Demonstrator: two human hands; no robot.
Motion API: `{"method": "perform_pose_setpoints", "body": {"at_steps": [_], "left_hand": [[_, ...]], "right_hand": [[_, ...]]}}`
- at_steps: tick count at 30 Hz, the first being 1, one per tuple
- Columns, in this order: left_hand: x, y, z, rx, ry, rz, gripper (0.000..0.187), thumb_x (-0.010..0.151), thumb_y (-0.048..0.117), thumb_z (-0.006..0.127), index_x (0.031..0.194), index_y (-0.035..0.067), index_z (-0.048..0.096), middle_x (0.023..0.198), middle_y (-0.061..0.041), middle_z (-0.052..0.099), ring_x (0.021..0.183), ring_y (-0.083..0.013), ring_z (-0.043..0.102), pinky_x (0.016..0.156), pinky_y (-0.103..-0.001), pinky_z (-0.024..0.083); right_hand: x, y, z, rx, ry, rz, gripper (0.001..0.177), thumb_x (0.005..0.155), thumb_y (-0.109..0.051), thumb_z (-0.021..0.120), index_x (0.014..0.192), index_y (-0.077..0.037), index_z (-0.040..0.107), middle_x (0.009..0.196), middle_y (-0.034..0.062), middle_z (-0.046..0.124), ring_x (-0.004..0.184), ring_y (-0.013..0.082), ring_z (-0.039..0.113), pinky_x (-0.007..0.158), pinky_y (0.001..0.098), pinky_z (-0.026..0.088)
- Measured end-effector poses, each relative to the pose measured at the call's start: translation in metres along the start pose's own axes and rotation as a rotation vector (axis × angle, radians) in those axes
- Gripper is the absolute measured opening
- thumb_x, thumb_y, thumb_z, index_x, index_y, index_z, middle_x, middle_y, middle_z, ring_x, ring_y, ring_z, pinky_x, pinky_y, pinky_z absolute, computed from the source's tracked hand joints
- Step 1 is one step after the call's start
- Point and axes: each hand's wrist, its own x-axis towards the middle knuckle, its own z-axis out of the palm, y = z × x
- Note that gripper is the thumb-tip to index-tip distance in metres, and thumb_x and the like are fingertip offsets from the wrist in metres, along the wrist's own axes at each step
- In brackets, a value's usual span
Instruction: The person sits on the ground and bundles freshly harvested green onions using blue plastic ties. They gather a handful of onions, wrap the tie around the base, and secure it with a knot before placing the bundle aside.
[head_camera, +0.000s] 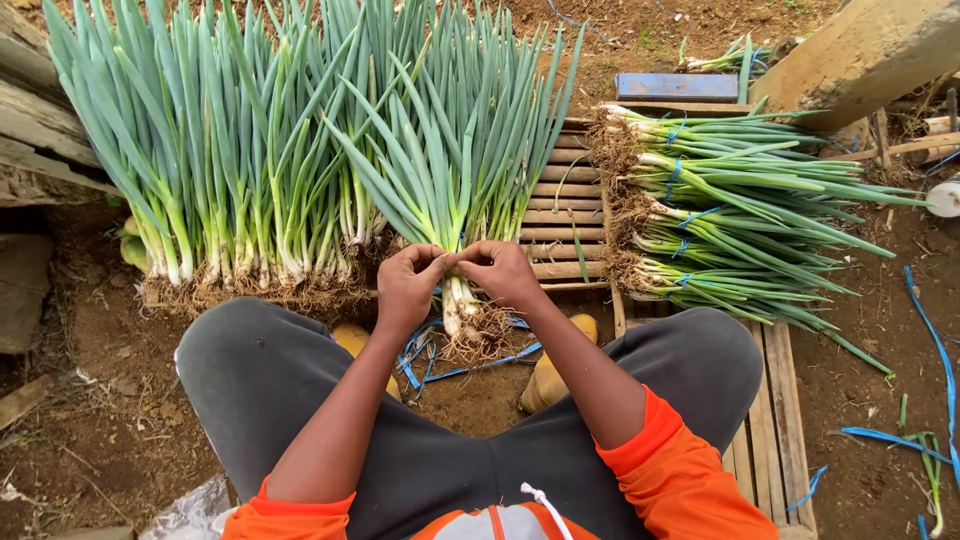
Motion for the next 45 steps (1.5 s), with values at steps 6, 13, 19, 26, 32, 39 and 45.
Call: {"method": "perform_pose_setpoints", "body": {"at_steps": [6, 13, 19, 26, 32, 39, 45], "left_hand": [[0.002, 0.003, 0.001, -0.058, 0.007, 0.092, 0.019, 0.095, 0.021, 0.080, 0.095, 0.002, 0.076, 0.110, -0.022, 0.075, 0.109, -0.0393, 0.070, 0.089, -0.052, 0.057], [0.001, -0.015, 0.001, -0.058, 0.116, 0.065, 0.024, 0.097, 0.026, 0.079, 0.096, 0.002, 0.073, 0.132, -0.016, 0.064, 0.111, -0.0382, 0.069, 0.092, -0.052, 0.059], [-0.005, -0.017, 0.008, 0.062, 0.171, -0.046, 0.029, 0.103, 0.028, 0.069, 0.095, 0.001, 0.069, 0.137, -0.019, 0.050, 0.132, -0.0447, 0.052, 0.108, -0.061, 0.046], [0.000, -0.016, 0.004, -0.018, 0.061, -0.109, 0.034, 0.103, 0.029, 0.068, 0.103, -0.005, 0.069, 0.151, -0.029, 0.038, 0.128, -0.0534, 0.051, 0.098, -0.064, 0.052], [0.002, 0.006, 0.000, 0.375, 0.050, 0.161, 0.026, 0.095, 0.029, 0.077, 0.090, 0.003, 0.072, 0.140, -0.019, 0.053, 0.127, -0.0417, 0.056, 0.109, -0.062, 0.044], [0.014, -0.018, 0.002, 0.560, -0.012, 0.359, 0.026, 0.090, 0.036, 0.083, 0.085, 0.013, 0.075, 0.133, -0.006, 0.060, 0.129, -0.0321, 0.056, 0.110, -0.052, 0.045], [0.016, -0.015, 0.002, 0.588, -0.017, 0.444, 0.024, 0.090, 0.033, 0.084, 0.084, 0.013, 0.073, 0.130, -0.005, 0.060, 0.130, -0.0305, 0.053, 0.110, -0.049, 0.044]], "right_hand": [[0.005, 0.011, 0.004, -0.014, 0.108, 0.021, 0.007, 0.084, -0.012, 0.080, 0.089, -0.007, 0.082, 0.068, 0.0077, 0.073, 0.062, 0.0069, 0.060, 0.055, 0.0240, 0.051], [0.034, 0.086, -0.004, 0.142, 0.138, -0.012, 0.017, 0.094, -0.023, 0.083, 0.096, -0.006, 0.079, 0.071, 0.0116, 0.072, 0.067, 0.0114, 0.063, 0.061, 0.0293, 0.054], [0.037, 0.102, -0.002, 0.209, 0.218, 0.071, 0.020, 0.090, -0.022, 0.087, 0.098, -0.006, 0.079, 0.080, 0.0088, 0.073, 0.076, 0.0115, 0.060, 0.071, 0.0334, 0.053], [0.024, 0.051, 0.002, 0.210, 0.222, 0.005, 0.015, 0.092, -0.016, 0.082, 0.096, -0.003, 0.076, 0.066, 0.0102, 0.067, 0.055, 0.0112, 0.060, 0.055, 0.0240, 0.050], [0.023, 0.040, -0.006, -0.049, 0.198, -0.010, 0.009, 0.095, -0.012, 0.077, 0.103, -0.009, 0.080, 0.075, 0.0104, 0.075, 0.061, 0.0084, 0.065, 0.056, 0.0249, 0.050], [0.010, 0.010, -0.008, 0.088, 0.152, 0.123, 0.023, 0.093, -0.011, 0.079, 0.110, -0.001, 0.067, 0.080, 0.0093, 0.077, 0.063, 0.0051, 0.064, 0.058, 0.0158, 0.045], [0.023, 0.019, -0.008, -0.283, 0.085, 0.014, 0.009, 0.089, -0.011, 0.079, 0.097, -0.013, 0.081, 0.076, 0.0041, 0.077, 0.067, 0.0073, 0.067, 0.064, 0.0246, 0.055]]}}
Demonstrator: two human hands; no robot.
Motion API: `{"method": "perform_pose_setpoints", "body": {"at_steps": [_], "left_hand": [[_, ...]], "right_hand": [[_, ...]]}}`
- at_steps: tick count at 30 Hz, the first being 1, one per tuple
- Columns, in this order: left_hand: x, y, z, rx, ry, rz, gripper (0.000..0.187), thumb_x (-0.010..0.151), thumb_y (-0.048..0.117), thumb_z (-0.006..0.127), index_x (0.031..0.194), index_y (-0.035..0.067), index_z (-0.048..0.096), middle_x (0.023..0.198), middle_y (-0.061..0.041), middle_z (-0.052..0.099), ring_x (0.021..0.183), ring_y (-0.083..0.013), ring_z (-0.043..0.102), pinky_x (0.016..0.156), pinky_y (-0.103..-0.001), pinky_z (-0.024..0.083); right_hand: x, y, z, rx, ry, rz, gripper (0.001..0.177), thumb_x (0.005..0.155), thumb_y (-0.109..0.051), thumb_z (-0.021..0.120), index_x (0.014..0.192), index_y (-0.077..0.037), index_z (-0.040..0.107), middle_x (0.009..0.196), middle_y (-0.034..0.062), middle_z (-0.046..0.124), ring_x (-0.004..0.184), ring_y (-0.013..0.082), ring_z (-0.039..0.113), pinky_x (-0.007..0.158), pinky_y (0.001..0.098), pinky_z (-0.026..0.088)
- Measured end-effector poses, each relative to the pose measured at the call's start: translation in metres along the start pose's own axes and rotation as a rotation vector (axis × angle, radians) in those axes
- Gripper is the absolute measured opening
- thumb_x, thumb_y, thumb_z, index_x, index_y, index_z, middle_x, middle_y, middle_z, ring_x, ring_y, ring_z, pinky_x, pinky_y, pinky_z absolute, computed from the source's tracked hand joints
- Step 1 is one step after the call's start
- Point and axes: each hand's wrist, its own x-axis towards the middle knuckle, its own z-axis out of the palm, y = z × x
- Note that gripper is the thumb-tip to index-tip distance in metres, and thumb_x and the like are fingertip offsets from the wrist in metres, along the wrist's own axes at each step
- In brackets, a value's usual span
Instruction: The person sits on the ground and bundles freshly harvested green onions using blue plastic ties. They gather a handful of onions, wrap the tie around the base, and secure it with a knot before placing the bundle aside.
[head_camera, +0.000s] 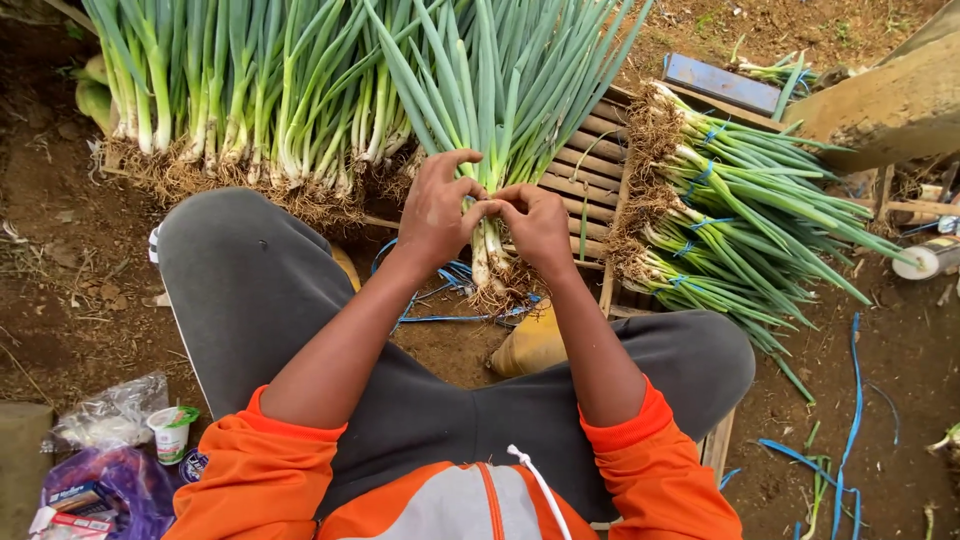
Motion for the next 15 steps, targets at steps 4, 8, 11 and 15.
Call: {"method": "perform_pose_setpoints", "body": {"at_steps": [4, 8, 11, 15], "left_hand": [[0.001, -0.003, 0.000, -0.075, -0.001, -0.018, 0.020, 0.090, 0.029, 0.084, 0.084, 0.014, 0.073, 0.130, -0.005, 0.061, 0.128, -0.0321, 0.054, 0.108, -0.052, 0.045], [-0.002, -0.014, 0.011, -0.112, -0.042, -0.094, 0.020, 0.091, 0.032, 0.082, 0.082, 0.018, 0.072, 0.121, 0.001, 0.066, 0.124, -0.0253, 0.058, 0.108, -0.050, 0.045], [-0.002, -0.021, 0.017, -0.149, -0.029, -0.094, 0.020, 0.092, 0.035, 0.082, 0.082, 0.021, 0.071, 0.112, 0.005, 0.069, 0.117, -0.0231, 0.062, 0.106, -0.049, 0.046], [-0.003, -0.001, -0.004, -0.407, -0.131, -0.288, 0.018, 0.096, 0.034, 0.076, 0.089, 0.017, 0.074, 0.101, -0.004, 0.076, 0.108, -0.0310, 0.069, 0.097, -0.051, 0.050]], "right_hand": [[-0.001, -0.009, -0.005, 0.011, -0.095, -0.057, 0.011, 0.090, -0.006, 0.074, 0.096, -0.012, 0.082, 0.073, 0.0038, 0.072, 0.069, 0.0072, 0.060, 0.064, 0.0266, 0.054], [-0.007, -0.010, -0.007, 0.030, -0.179, -0.075, 0.019, 0.087, 0.002, 0.072, 0.100, -0.007, 0.080, 0.078, 0.0079, 0.073, 0.071, 0.0107, 0.062, 0.067, 0.0288, 0.056], [-0.009, -0.018, -0.004, 0.035, -0.169, -0.090, 0.016, 0.086, 0.000, 0.073, 0.099, -0.006, 0.080, 0.076, 0.0081, 0.072, 0.071, 0.0116, 0.061, 0.066, 0.0298, 0.055], [-0.001, -0.002, -0.003, 0.021, -0.132, -0.126, 0.012, 0.088, -0.004, 0.074, 0.095, -0.011, 0.081, 0.071, 0.0047, 0.071, 0.068, 0.0094, 0.061, 0.063, 0.0284, 0.053]]}}
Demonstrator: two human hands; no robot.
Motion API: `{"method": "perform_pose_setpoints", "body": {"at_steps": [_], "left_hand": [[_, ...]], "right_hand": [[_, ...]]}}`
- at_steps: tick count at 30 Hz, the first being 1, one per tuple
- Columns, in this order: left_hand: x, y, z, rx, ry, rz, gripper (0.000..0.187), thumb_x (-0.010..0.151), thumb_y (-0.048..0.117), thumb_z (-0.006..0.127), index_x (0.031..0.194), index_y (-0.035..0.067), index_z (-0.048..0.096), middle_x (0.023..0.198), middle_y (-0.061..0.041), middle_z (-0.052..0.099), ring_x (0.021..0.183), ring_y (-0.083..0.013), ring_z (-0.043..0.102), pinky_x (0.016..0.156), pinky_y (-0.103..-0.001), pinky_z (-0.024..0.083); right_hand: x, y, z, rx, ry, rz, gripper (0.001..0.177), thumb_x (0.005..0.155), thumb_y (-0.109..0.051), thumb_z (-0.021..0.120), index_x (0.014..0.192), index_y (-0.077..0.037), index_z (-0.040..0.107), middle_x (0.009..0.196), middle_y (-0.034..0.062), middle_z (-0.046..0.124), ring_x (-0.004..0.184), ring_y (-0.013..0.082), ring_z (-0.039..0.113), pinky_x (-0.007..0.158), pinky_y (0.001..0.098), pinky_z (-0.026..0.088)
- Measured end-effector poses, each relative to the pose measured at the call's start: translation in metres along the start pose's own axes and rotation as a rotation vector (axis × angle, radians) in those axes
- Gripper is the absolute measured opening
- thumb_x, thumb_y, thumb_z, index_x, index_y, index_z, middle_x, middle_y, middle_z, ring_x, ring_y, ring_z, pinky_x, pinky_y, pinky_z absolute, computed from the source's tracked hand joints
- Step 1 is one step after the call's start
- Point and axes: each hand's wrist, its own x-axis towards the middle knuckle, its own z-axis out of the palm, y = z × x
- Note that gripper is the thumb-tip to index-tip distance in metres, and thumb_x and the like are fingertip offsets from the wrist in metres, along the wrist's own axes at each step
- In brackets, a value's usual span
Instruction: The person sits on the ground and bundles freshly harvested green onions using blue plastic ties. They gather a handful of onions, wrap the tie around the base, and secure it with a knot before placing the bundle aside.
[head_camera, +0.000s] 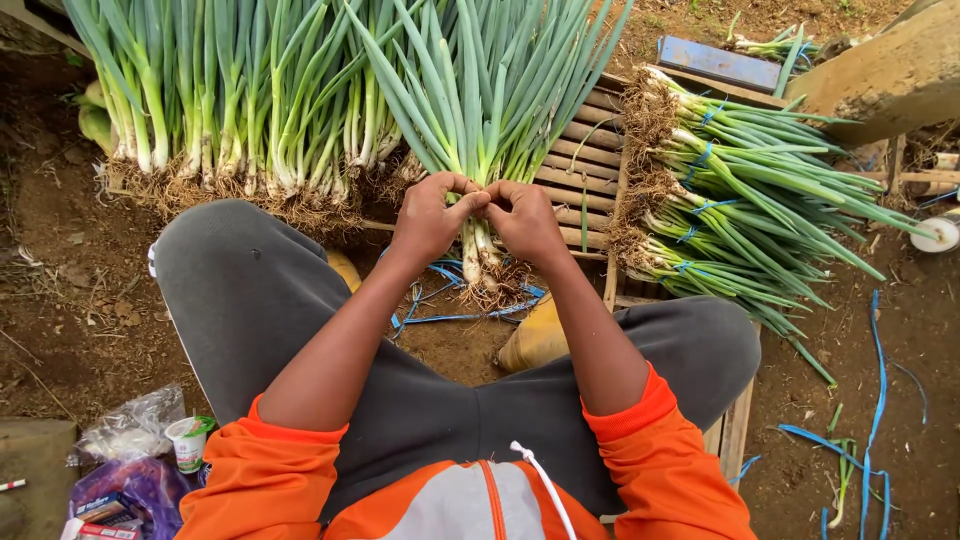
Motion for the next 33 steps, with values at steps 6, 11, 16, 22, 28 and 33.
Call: {"method": "perform_pose_setpoints", "body": {"at_steps": [6, 11, 16, 22, 28, 33], "left_hand": [[-0.004, 0.022, -0.010, 0.014, -0.091, 0.027, 0.036, 0.093, 0.024, 0.080, 0.124, 0.007, 0.070, 0.105, -0.014, 0.077, 0.108, -0.0358, 0.070, 0.094, -0.052, 0.052], [0.001, 0.008, -0.006, 0.032, -0.023, 0.163, 0.017, 0.089, 0.015, 0.082, 0.105, 0.011, 0.078, 0.092, -0.013, 0.077, 0.092, -0.0323, 0.071, 0.086, -0.046, 0.054], [0.004, 0.006, -0.004, 0.021, 0.041, 0.205, 0.005, 0.087, 0.009, 0.083, 0.091, 0.011, 0.080, 0.079, -0.011, 0.075, 0.078, -0.0281, 0.071, 0.076, -0.041, 0.056], [0.001, -0.007, 0.003, 0.110, 0.050, 0.220, 0.004, 0.092, 0.017, 0.078, 0.094, 0.015, 0.076, 0.084, -0.006, 0.074, 0.089, -0.0299, 0.071, 0.078, -0.044, 0.057], [-0.001, -0.006, 0.003, 0.225, 0.047, 0.306, 0.008, 0.087, 0.020, 0.080, 0.092, 0.018, 0.074, 0.088, -0.002, 0.072, 0.091, -0.0265, 0.070, 0.076, -0.044, 0.059], [-0.001, -0.001, 0.000, 0.397, 0.035, 0.485, 0.009, 0.085, 0.015, 0.082, 0.093, 0.015, 0.077, 0.089, -0.003, 0.071, 0.093, -0.0254, 0.069, 0.078, -0.041, 0.059]], "right_hand": [[-0.008, -0.012, -0.005, 0.103, 0.022, -0.018, 0.005, 0.090, -0.005, 0.075, 0.092, -0.009, 0.078, 0.073, 0.0038, 0.070, 0.071, 0.0096, 0.058, 0.067, 0.0277, 0.053], [-0.011, -0.015, -0.012, 0.146, 0.054, -0.028, 0.005, 0.091, -0.004, 0.076, 0.094, -0.006, 0.079, 0.073, 0.0052, 0.070, 0.071, 0.0097, 0.056, 0.066, 0.0254, 0.050], [0.000, -0.005, -0.017, 0.086, 0.075, -0.065, 0.004, 0.091, -0.007, 0.079, 0.095, -0.006, 0.079, 0.074, 0.0063, 0.071, 0.072, 0.0104, 0.058, 0.066, 0.0274, 0.051], [0.000, 0.003, -0.016, 0.046, 0.124, -0.037, 0.005, 0.092, -0.009, 0.079, 0.097, -0.009, 0.081, 0.074, 0.0083, 0.073, 0.067, 0.0118, 0.060, 0.062, 0.0274, 0.051], [-0.005, 0.010, -0.013, 0.152, 0.100, -0.002, 0.005, 0.090, -0.008, 0.081, 0.095, -0.006, 0.081, 0.075, 0.0107, 0.073, 0.070, 0.0107, 0.060, 0.064, 0.0264, 0.051], [-0.003, 0.016, -0.010, 0.324, 0.111, 0.103, 0.011, 0.081, -0.005, 0.083, 0.088, -0.002, 0.077, 0.067, 0.0068, 0.069, 0.054, 0.0063, 0.057, 0.050, 0.0180, 0.048]]}}
